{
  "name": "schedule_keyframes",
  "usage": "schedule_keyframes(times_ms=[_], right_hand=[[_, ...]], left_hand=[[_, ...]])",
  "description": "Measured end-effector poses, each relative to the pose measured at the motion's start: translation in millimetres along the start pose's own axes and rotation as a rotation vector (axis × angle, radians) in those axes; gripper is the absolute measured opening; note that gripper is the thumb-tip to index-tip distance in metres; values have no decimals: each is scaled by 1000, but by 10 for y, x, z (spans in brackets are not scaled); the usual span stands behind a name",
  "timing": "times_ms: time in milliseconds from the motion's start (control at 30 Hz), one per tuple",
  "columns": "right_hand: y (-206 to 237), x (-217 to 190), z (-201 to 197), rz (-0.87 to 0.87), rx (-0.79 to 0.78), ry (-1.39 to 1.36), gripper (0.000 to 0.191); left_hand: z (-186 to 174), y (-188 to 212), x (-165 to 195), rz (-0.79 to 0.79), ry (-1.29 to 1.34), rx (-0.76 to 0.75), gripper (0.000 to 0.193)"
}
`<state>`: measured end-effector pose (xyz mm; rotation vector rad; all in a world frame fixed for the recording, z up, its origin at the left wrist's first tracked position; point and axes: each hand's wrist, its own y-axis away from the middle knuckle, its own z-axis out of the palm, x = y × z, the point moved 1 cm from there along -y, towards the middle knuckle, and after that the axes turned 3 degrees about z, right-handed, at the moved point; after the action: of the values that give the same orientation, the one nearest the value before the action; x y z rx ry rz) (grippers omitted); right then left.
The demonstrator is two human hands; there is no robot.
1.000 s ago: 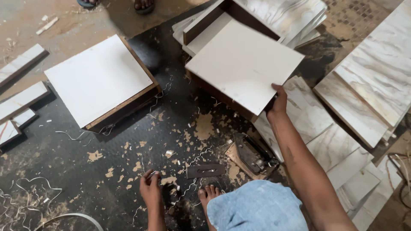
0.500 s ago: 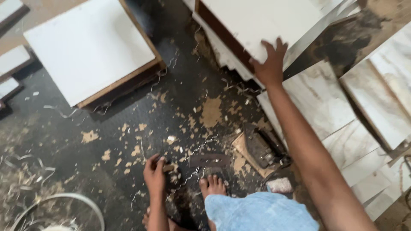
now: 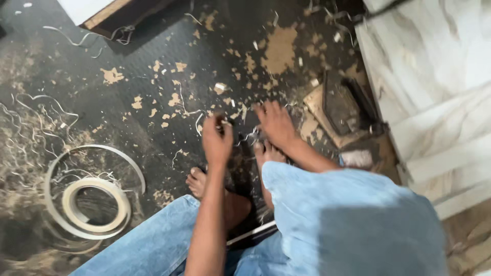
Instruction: The person applies white edge banding to the edges of rectangular wooden panels. They place the strip along the edge and use a hot iron to press and adhere it, then sand the edges with a sanding block to smooth the surface.
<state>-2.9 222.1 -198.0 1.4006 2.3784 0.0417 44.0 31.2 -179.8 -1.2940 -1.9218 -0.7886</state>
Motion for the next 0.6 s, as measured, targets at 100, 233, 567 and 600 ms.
schedule_keyframes(times_ms=[100,233,567,600], right_hand=[[34,145,-9,317,-122,-284,54],[669,350,-86,38,372,-513,75],[3057,1294,-59,969,496,-898,41],[3103,1347,-50,896,507,-695,41]], left_hand=[[-134,-98,-206,107,18,-5,27],[-245,-156,-351,165,-20,-151,25],[-923,-681,-116,267,-254,-360,21],[-898,-711,-71,266,-250,-346,21]])
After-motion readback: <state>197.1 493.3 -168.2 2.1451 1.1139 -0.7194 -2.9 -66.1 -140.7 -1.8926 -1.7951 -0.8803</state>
